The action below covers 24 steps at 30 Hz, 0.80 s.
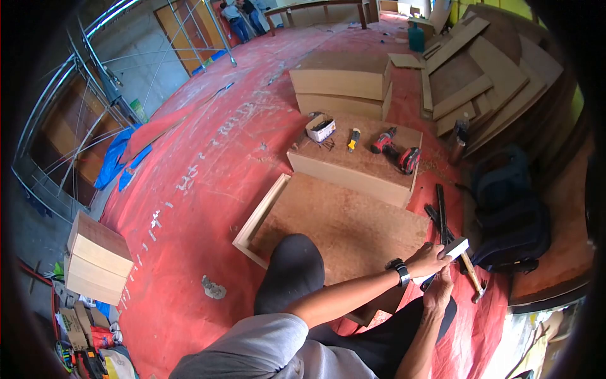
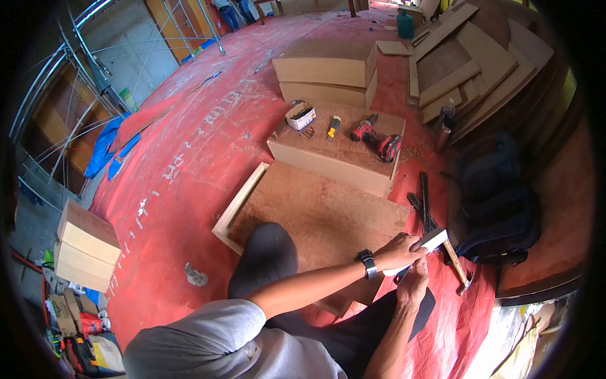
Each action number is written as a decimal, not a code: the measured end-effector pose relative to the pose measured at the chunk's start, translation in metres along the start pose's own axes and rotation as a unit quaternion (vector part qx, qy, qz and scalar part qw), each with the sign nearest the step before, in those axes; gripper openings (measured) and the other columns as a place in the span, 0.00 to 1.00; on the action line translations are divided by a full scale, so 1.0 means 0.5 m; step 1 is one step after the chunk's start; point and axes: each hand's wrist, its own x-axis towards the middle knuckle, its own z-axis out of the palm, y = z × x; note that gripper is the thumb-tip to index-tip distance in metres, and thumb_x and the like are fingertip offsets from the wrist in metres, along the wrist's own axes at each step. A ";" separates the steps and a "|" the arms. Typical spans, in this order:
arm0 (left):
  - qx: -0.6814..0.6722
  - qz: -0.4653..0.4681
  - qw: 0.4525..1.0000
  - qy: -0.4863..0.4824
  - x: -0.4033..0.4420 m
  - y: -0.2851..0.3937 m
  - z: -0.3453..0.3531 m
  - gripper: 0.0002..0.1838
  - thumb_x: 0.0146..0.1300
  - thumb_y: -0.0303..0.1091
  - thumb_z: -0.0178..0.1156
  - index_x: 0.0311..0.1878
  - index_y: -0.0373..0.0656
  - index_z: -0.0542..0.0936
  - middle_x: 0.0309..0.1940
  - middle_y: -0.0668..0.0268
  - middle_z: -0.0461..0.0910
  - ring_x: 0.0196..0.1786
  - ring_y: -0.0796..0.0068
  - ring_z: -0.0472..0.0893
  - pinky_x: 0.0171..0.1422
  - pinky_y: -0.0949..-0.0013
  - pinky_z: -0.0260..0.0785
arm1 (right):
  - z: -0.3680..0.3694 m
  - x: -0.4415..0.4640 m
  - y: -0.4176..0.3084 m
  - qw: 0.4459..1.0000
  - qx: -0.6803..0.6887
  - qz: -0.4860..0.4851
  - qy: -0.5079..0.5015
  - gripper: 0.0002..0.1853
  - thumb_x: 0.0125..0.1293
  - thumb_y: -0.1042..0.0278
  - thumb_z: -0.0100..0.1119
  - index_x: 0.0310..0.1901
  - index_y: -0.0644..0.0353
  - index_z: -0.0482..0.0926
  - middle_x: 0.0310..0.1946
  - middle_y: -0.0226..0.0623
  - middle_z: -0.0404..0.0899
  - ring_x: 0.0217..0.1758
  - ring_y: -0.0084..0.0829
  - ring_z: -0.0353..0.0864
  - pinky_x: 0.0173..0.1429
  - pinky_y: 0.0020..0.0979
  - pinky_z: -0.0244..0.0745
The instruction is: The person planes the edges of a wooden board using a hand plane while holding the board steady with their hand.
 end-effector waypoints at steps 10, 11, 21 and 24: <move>-0.111 -0.080 0.986 -0.097 -0.004 0.019 -0.050 0.25 0.75 0.54 0.61 0.42 0.35 0.80 0.35 0.54 0.86 0.37 0.65 0.87 0.41 0.61 0.77 | -0.018 0.007 0.009 1.000 0.007 -0.022 -0.012 0.18 0.77 0.64 0.63 0.63 0.62 0.79 0.54 0.31 0.85 0.53 0.24 0.84 0.57 0.27 0.78; -0.103 -0.082 0.987 -0.094 -0.006 0.026 -0.055 0.25 0.75 0.53 0.61 0.42 0.35 0.80 0.36 0.54 0.87 0.37 0.66 0.87 0.40 0.61 0.77 | -0.020 0.009 0.009 0.999 -0.014 -0.031 -0.020 0.17 0.78 0.65 0.62 0.62 0.62 0.79 0.53 0.31 0.85 0.51 0.22 0.84 0.54 0.26 0.79; 0.060 0.067 0.995 0.048 -0.012 0.044 -0.038 0.19 0.73 0.44 0.63 0.41 0.32 0.77 0.29 0.49 0.82 0.33 0.52 0.86 0.36 0.52 0.76 | 0.061 -0.028 0.001 0.986 -0.153 -0.049 0.054 0.14 0.80 0.63 0.58 0.59 0.62 0.82 0.52 0.29 0.85 0.52 0.23 0.83 0.53 0.27 0.76; 0.036 0.032 0.999 0.003 -0.012 0.041 -0.045 0.20 0.73 0.45 0.64 0.41 0.33 0.77 0.29 0.49 0.82 0.33 0.55 0.86 0.37 0.52 0.75 | 0.074 -0.028 -0.009 0.986 -0.145 -0.074 0.039 0.15 0.78 0.64 0.62 0.59 0.64 0.82 0.48 0.32 0.86 0.50 0.24 0.85 0.51 0.27 0.79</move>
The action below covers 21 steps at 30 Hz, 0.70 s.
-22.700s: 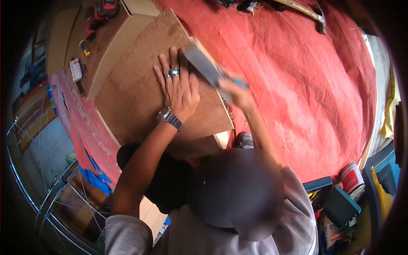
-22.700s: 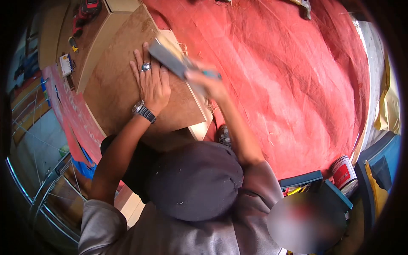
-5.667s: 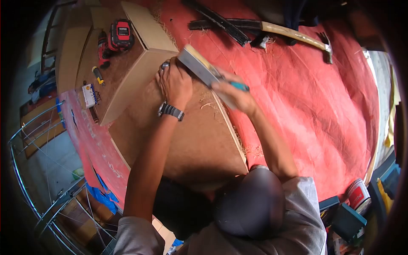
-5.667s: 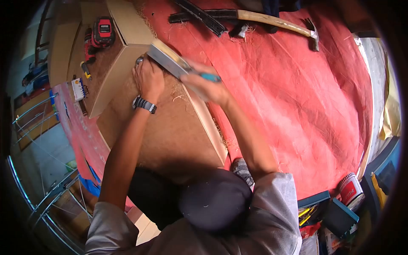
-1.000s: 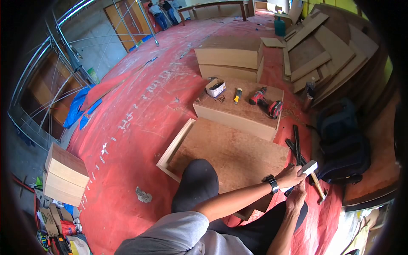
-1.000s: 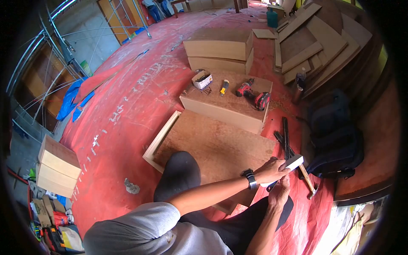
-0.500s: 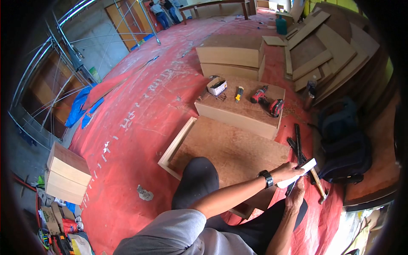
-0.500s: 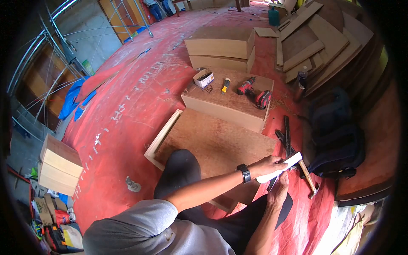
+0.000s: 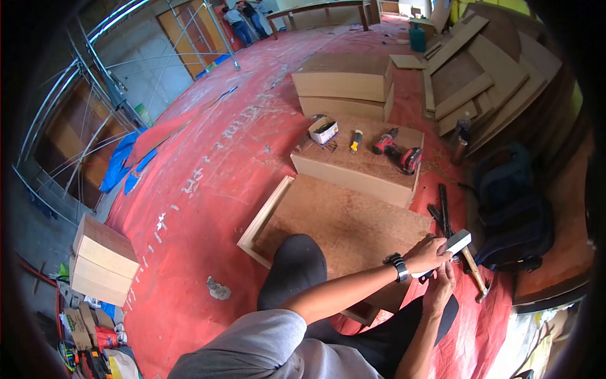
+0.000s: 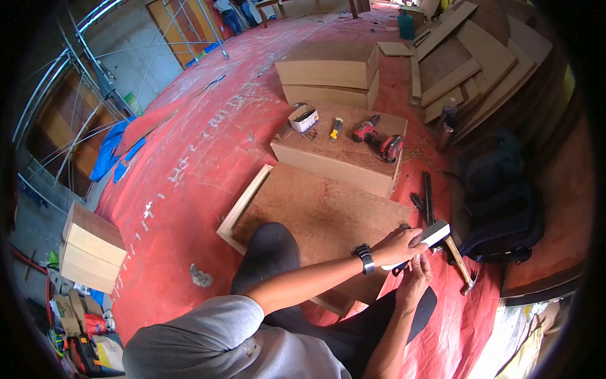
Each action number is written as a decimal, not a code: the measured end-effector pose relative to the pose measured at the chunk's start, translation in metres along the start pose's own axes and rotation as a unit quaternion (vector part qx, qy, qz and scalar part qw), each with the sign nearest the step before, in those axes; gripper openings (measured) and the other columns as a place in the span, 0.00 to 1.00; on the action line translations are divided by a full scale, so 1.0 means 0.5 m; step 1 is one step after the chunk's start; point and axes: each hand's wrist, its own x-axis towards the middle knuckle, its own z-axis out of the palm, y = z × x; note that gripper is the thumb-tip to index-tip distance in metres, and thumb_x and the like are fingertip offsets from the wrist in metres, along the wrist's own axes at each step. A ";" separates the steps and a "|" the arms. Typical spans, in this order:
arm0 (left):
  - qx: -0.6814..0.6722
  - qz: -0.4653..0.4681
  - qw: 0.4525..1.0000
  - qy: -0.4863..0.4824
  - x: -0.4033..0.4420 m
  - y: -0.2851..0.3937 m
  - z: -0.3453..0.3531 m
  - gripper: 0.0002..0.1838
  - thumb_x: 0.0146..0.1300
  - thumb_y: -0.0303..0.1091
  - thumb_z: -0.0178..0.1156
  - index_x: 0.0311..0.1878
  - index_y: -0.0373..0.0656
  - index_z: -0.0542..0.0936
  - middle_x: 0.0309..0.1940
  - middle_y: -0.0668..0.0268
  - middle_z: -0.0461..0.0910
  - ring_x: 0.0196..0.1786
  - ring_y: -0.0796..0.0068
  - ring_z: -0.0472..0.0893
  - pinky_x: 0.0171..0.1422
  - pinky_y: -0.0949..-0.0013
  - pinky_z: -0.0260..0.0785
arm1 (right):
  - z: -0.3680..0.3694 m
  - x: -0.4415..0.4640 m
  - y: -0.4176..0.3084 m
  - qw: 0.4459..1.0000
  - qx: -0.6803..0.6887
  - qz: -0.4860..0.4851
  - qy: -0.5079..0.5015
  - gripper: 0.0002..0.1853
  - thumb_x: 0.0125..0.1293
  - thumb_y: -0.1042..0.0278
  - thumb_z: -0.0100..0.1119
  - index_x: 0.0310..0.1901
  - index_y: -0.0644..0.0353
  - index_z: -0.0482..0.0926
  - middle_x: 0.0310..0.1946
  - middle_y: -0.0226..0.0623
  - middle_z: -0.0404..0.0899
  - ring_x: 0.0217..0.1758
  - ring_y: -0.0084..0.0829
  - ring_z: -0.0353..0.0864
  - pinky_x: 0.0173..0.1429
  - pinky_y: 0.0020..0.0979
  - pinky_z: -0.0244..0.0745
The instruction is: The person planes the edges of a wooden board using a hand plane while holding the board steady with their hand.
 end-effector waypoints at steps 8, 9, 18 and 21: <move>-0.044 -0.016 0.998 -0.041 -0.012 -0.023 -0.007 0.23 0.74 0.49 0.64 0.39 0.34 0.78 0.28 0.53 0.81 0.32 0.67 0.83 0.38 0.60 0.74 | -0.049 0.031 0.045 0.983 0.169 0.039 -0.062 0.22 0.72 0.67 0.62 0.66 0.61 0.76 0.57 0.33 0.81 0.62 0.29 0.80 0.65 0.32 0.75; -0.052 -0.021 0.997 -0.051 -0.012 -0.022 -0.006 0.23 0.74 0.50 0.63 0.40 0.34 0.79 0.28 0.54 0.81 0.32 0.69 0.82 0.38 0.61 0.73 | -0.057 0.031 0.049 0.982 0.171 0.036 -0.066 0.23 0.72 0.66 0.63 0.66 0.61 0.76 0.58 0.32 0.81 0.63 0.29 0.79 0.66 0.33 0.75; -0.337 -0.204 0.907 -0.147 -0.046 -0.002 -0.046 0.24 0.75 0.59 0.61 0.53 0.44 0.82 0.37 0.71 0.83 0.32 0.82 0.82 0.30 0.73 0.77 | -0.041 0.018 0.028 0.992 0.126 0.017 -0.010 0.06 0.76 0.66 0.64 0.42 0.58 0.80 0.33 0.24 0.75 0.35 0.19 0.71 0.44 0.27 0.70; -0.390 -0.254 0.873 -0.143 -0.034 -0.024 -0.079 0.26 0.74 0.61 0.61 0.57 0.47 0.82 0.37 0.70 0.85 0.32 0.81 0.83 0.29 0.72 0.78 | -0.007 0.011 -0.008 0.989 0.092 0.041 0.105 0.12 0.78 0.61 0.64 0.39 0.59 0.83 0.26 0.24 0.76 0.28 0.19 0.73 0.37 0.25 0.72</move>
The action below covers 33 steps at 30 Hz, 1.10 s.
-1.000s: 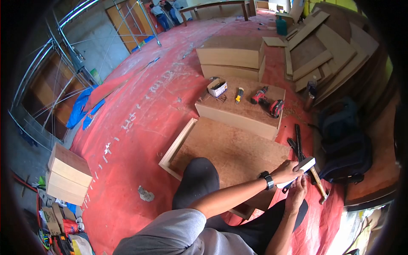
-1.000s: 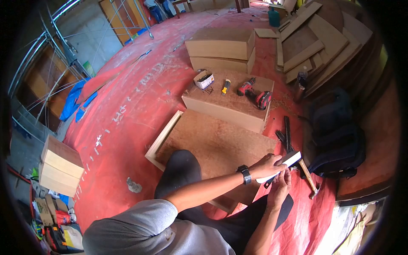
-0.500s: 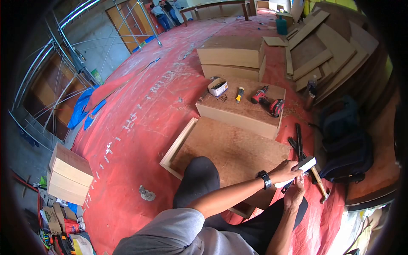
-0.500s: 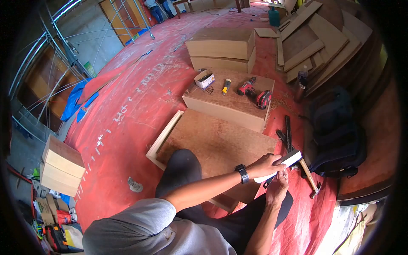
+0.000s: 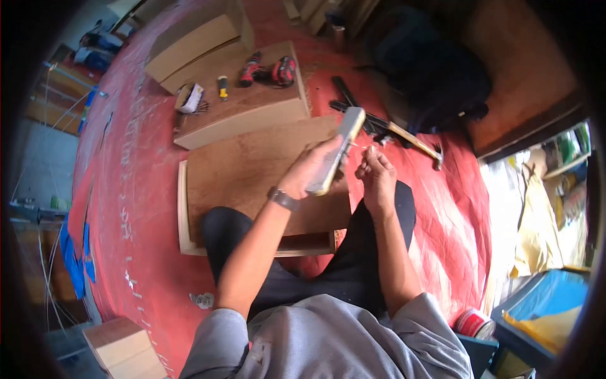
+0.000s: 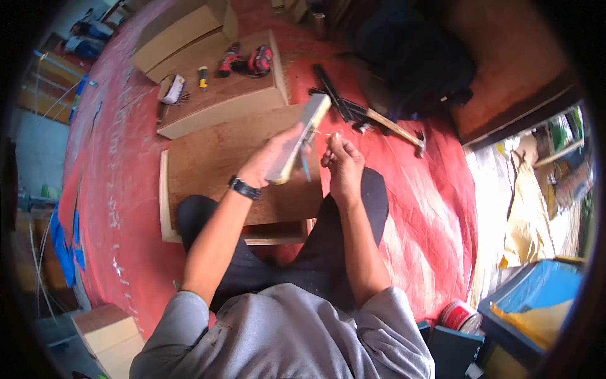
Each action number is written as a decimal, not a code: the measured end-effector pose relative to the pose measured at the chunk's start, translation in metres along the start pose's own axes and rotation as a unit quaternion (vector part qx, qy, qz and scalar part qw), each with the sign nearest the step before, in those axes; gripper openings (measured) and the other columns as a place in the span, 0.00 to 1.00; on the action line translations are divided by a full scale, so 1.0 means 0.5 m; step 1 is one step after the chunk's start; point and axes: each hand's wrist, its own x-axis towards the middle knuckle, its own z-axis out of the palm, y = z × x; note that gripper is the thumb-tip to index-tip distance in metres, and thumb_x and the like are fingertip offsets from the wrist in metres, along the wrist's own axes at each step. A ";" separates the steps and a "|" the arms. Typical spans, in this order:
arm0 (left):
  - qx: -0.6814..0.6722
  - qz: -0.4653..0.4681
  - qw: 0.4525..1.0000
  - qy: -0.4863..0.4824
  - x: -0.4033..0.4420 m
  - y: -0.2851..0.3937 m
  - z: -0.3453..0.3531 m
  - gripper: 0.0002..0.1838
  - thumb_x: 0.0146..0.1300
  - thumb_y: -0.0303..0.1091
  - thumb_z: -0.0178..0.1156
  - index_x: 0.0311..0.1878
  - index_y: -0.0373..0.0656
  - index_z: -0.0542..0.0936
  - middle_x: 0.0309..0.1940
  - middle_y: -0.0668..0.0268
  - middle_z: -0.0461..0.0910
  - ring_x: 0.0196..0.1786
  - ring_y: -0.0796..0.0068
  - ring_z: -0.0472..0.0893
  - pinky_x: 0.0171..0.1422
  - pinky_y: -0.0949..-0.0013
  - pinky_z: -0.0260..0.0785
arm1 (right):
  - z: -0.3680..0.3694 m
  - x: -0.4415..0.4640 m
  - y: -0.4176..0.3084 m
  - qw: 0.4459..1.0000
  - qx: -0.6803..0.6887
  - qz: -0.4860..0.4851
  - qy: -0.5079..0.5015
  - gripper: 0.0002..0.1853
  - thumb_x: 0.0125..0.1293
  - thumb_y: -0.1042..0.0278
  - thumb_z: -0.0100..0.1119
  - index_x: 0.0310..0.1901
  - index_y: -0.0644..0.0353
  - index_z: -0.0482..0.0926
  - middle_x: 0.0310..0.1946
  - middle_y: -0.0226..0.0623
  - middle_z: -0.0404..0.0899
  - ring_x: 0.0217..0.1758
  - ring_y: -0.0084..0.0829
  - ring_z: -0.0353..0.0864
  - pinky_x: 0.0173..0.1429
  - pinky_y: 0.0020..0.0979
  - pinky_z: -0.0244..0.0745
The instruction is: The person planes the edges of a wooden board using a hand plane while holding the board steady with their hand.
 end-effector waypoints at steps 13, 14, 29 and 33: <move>-0.041 -0.031 0.998 -0.028 -0.040 0.012 0.006 0.24 0.77 0.60 0.57 0.59 0.51 0.81 0.35 0.72 0.85 0.34 0.81 0.84 0.29 0.71 0.78 | 0.018 -0.007 0.010 0.969 -0.168 -0.183 0.015 0.18 0.77 0.56 0.65 0.57 0.63 0.80 0.46 0.36 0.83 0.38 0.23 0.83 0.44 0.25 0.78; -0.037 -0.033 0.999 -0.024 -0.042 0.013 0.011 0.24 0.77 0.59 0.57 0.59 0.49 0.81 0.35 0.71 0.84 0.33 0.80 0.84 0.29 0.71 0.78 | 0.017 -0.010 0.008 0.976 -0.188 -0.110 -0.011 0.18 0.78 0.55 0.65 0.53 0.63 0.82 0.42 0.34 0.83 0.36 0.22 0.82 0.41 0.25 0.77; -0.037 0.007 0.999 0.018 -0.026 0.001 -0.021 0.25 0.77 0.60 0.56 0.57 0.48 0.82 0.35 0.69 0.84 0.31 0.79 0.83 0.27 0.73 0.74 | -0.016 -0.020 -0.005 0.988 -0.096 0.036 -0.116 0.18 0.80 0.58 0.61 0.28 0.53 0.76 0.22 0.17 0.67 0.21 0.12 0.58 0.26 0.23 0.51; -0.095 0.012 0.995 -0.026 -0.047 0.013 -0.049 0.24 0.80 0.58 0.53 0.58 0.46 0.80 0.34 0.67 0.85 0.29 0.77 0.84 0.27 0.74 0.76 | 0.012 -0.029 -0.007 0.989 -0.056 -0.133 -0.025 0.18 0.80 0.58 0.62 0.30 0.53 0.75 0.21 0.18 0.65 0.20 0.13 0.56 0.25 0.24 0.51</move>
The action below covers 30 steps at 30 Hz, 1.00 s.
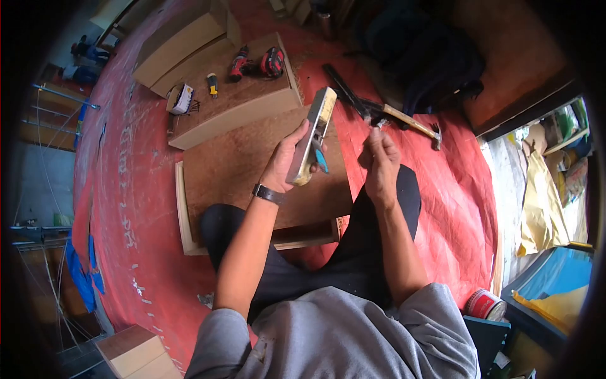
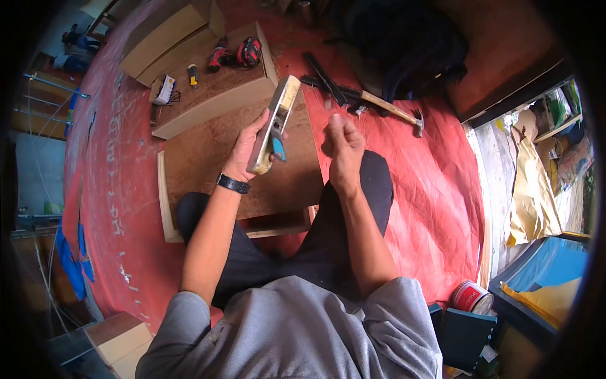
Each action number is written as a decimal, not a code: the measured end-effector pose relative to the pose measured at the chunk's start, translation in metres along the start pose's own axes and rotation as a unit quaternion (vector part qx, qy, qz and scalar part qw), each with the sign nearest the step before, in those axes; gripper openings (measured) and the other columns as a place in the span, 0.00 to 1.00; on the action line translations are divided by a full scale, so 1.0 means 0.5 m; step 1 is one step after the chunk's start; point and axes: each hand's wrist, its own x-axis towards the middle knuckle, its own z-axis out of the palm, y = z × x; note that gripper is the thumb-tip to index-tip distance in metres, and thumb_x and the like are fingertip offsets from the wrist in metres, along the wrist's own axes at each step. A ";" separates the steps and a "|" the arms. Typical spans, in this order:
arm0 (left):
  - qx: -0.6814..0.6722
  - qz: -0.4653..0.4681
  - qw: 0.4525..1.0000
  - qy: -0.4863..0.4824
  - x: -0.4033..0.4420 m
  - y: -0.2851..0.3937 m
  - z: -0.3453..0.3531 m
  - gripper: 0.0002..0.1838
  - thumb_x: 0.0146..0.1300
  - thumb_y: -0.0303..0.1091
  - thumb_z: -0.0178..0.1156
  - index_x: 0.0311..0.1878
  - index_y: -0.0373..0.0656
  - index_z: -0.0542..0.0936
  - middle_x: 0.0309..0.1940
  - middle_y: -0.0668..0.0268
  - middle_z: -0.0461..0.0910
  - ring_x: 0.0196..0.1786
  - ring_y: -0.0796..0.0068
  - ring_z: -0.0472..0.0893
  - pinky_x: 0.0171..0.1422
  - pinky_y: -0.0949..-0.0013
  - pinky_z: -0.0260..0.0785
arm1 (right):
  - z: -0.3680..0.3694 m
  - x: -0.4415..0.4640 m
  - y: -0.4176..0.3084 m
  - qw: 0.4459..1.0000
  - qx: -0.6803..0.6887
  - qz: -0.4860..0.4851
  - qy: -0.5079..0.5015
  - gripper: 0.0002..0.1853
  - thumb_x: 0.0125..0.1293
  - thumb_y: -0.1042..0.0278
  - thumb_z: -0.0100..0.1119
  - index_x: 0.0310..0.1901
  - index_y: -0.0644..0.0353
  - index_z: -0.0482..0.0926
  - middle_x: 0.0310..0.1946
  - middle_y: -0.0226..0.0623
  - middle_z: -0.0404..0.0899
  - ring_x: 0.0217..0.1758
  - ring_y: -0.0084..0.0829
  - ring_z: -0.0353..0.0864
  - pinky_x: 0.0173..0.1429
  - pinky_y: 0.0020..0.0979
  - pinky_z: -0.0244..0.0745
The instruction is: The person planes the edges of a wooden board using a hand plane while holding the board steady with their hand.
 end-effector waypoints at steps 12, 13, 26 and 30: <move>-0.022 -0.055 0.998 -0.033 -0.021 0.003 -0.014 0.22 0.82 0.53 0.53 0.61 0.44 0.78 0.40 0.61 0.84 0.31 0.72 0.86 0.31 0.70 0.82 | 0.012 -0.001 0.000 0.915 -0.355 -0.159 -0.104 0.36 0.59 0.79 0.65 0.73 0.52 0.73 0.67 0.42 0.75 0.63 0.41 0.78 0.66 0.42 0.76; 0.049 -0.055 0.997 -0.028 -0.028 0.003 -0.005 0.22 0.81 0.53 0.54 0.61 0.45 0.79 0.41 0.61 0.84 0.31 0.72 0.86 0.31 0.70 0.82 | 0.019 -0.013 -0.002 0.849 -0.453 -0.245 -0.119 0.41 0.53 0.81 0.66 0.73 0.50 0.73 0.71 0.44 0.71 0.71 0.46 0.73 0.73 0.46 0.71; -0.001 -0.181 0.981 -0.067 -0.058 -0.049 -0.096 0.27 0.84 0.56 0.44 0.58 0.41 0.79 0.31 0.55 0.86 0.24 0.67 0.86 0.21 0.70 0.77 | 0.025 -0.033 -0.006 0.662 -0.652 -0.246 -0.278 0.22 0.58 0.65 0.71 0.55 0.49 0.81 0.47 0.29 0.79 0.63 0.35 0.79 0.77 0.62 0.56; -0.104 -0.137 0.980 -0.097 -0.011 -0.046 -0.136 0.33 0.82 0.61 0.41 0.69 0.41 0.74 0.43 0.48 0.86 0.33 0.59 0.88 0.30 0.61 0.81 | 0.026 -0.010 -0.038 0.720 -0.603 -0.270 -0.213 0.18 0.60 0.61 0.72 0.50 0.54 0.78 0.45 0.37 0.79 0.56 0.40 0.81 0.72 0.53 0.66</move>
